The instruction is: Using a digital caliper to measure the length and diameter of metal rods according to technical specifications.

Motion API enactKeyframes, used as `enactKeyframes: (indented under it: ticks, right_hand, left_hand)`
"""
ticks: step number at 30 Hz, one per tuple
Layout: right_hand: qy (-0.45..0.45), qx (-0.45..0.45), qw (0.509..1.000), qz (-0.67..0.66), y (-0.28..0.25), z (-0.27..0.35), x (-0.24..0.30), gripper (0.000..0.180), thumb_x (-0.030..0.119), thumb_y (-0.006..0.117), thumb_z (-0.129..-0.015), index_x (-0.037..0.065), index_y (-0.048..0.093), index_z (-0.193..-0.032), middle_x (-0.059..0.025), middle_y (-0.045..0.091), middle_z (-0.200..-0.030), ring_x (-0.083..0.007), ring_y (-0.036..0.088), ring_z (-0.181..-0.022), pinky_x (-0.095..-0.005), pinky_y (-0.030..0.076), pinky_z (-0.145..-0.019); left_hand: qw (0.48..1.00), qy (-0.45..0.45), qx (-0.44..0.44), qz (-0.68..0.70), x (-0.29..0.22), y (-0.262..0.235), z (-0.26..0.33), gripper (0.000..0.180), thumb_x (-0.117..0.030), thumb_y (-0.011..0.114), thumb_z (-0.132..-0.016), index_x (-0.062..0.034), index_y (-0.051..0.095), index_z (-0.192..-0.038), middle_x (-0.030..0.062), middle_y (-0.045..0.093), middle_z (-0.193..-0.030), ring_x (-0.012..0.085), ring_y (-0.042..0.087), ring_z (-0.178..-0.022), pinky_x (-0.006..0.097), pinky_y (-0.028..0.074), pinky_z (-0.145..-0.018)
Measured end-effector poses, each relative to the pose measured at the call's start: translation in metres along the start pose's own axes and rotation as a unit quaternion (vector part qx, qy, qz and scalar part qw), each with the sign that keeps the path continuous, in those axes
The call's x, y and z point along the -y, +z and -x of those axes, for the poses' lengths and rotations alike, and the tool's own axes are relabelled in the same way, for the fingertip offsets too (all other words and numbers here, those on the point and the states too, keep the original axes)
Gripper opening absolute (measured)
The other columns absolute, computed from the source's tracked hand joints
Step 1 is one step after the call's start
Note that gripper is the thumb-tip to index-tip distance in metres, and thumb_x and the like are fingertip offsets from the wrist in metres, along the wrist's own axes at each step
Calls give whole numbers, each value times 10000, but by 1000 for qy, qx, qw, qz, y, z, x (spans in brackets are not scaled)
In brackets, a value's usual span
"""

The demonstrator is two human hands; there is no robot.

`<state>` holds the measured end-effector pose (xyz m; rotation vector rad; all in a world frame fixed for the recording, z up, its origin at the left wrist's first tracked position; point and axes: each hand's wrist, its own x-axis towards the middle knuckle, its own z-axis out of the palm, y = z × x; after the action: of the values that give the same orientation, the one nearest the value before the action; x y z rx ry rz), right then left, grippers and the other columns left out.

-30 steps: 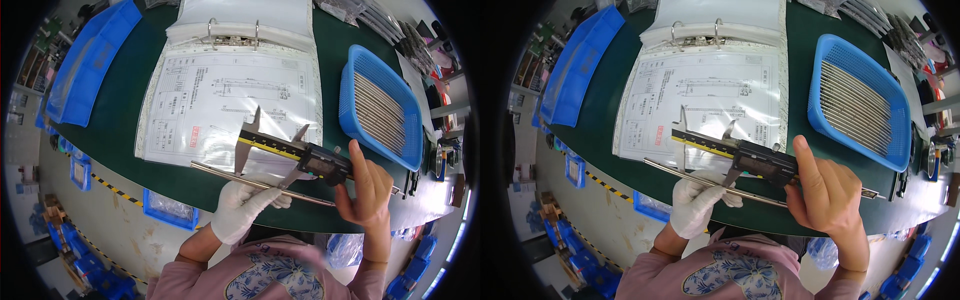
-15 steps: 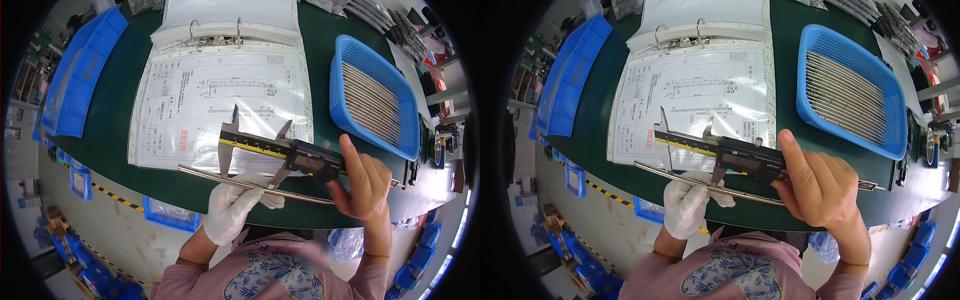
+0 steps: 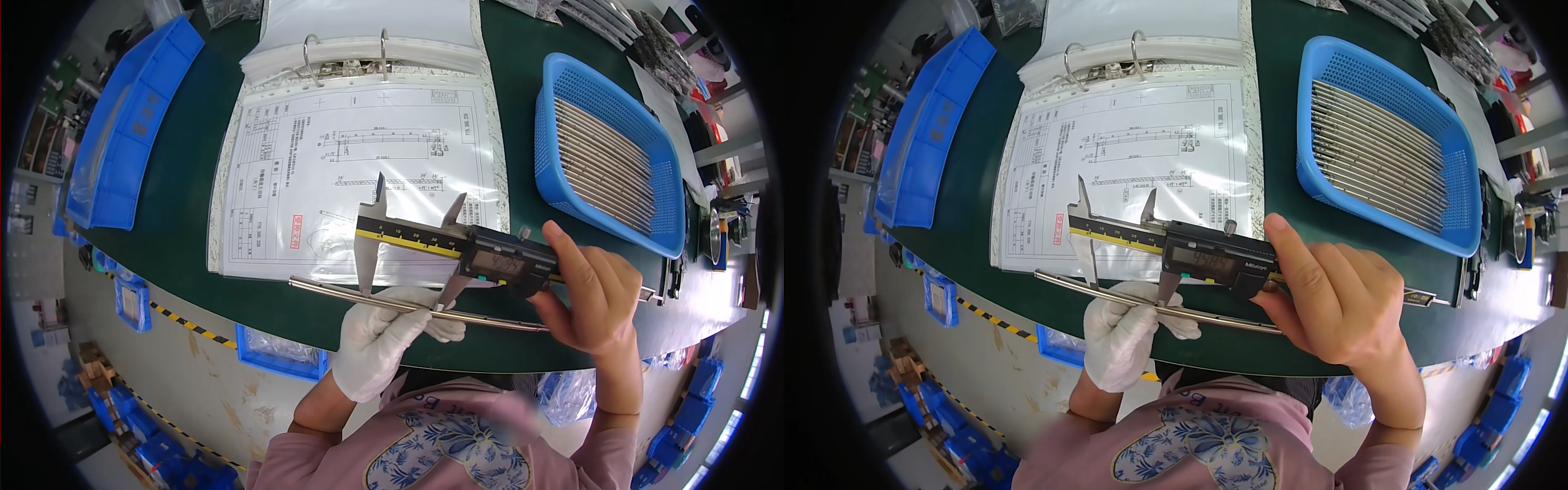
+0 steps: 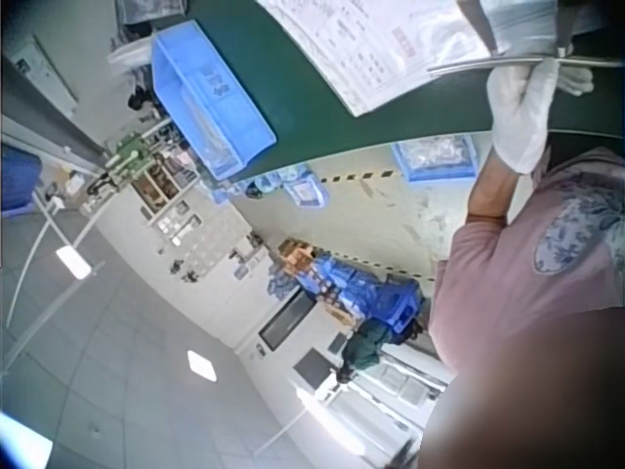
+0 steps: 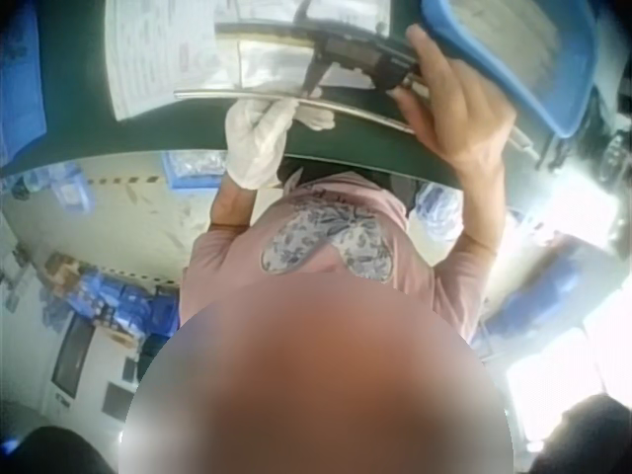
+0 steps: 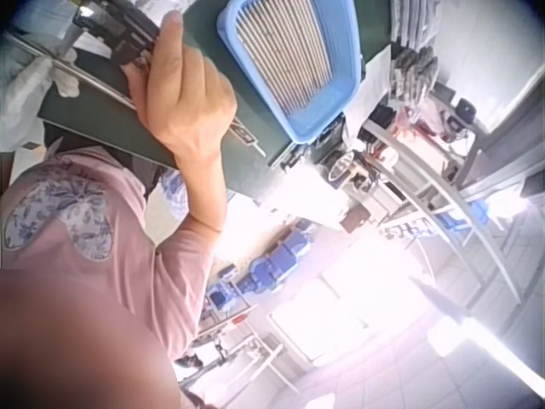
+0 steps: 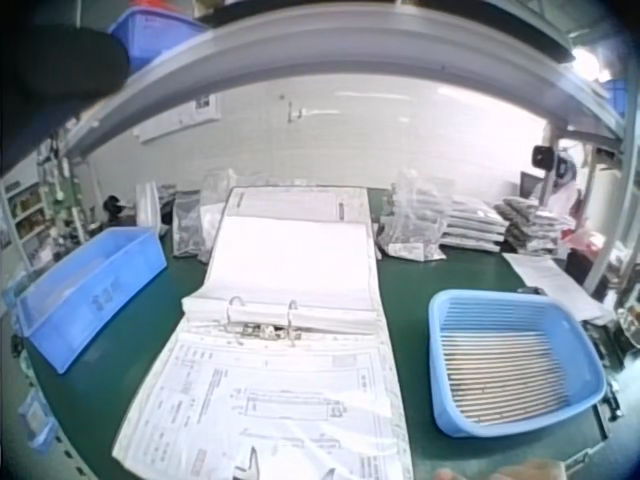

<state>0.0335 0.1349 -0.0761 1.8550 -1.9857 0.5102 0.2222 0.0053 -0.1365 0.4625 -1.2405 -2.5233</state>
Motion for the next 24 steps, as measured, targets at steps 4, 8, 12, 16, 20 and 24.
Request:
enactKeyframes:
  ticks: [4, 8, 12, 16, 20, 24]
  right_hand:
    - [-2, -11, 1000, -3, 2, 0, 0, 478, 267, 656, -741, -61, 578, -1079, -37, 476, -586, -151, 450, -442, -270, 375, -394]
    - [3, -21, 1000, -7, 4, 1, 1, 408, 286, 654, -749, -39, 594, -989, -39, 477, -587, -162, 457, -444, -276, 372, -398]
    - [10, -11, 1000, -3, 0, -2, 3, 338, 291, 656, -747, -5, 582, -895, -33, 463, -581, -169, 452, -440, -279, 359, -395]
    - [18, -14, 1000, -6, 2, -2, 3, 314, 299, 661, -735, 21, 564, -844, -24, 450, -583, -169, 445, -434, -277, 346, -389]
    - [22, -12, 1000, -13, 1, 0, 1, 319, 299, 665, -725, 23, 563, -850, -22, 454, -590, -170, 451, -435, -278, 350, -389]
    - [34, 0, 999, -23, 1, 4, -3, 320, 299, 667, -720, 24, 559, -845, -24, 455, -590, -173, 460, -439, -280, 354, -390]
  left_hand:
    - [1000, 2, 2, -1, 0, 0, 0, 259, -77, 414, -933, 126, 521, -1053, 214, 639, -893, 231, 641, -825, 293, 507, -761]
    - [999, 12, -19, -22, 1, 4, -2, 272, -119, 452, -919, 115, 530, -1032, 220, 639, -836, 260, 648, -759, 310, 522, -698]
    - [998, 20, -50, -36, 1, 6, -2, 283, -154, 490, -904, 105, 536, -1009, 226, 638, -775, 294, 653, -693, 335, 539, -639]
    - [997, 19, -64, -35, 0, 7, 0, 257, -123, 470, -906, 106, 533, -1006, 224, 628, -789, 295, 653, -699, 341, 542, -636]
    - [995, 20, -75, -59, 1, 10, -1, 224, -66, 438, -890, 103, 521, -1011, 198, 610, -796, 271, 640, -708, 348, 537, -656]
    - [995, 38, -80, -55, 3, 9, -1, 227, -64, 441, -873, 98, 516, -1013, 175, 604, -784, 226, 600, -688, 331, 501, -649]
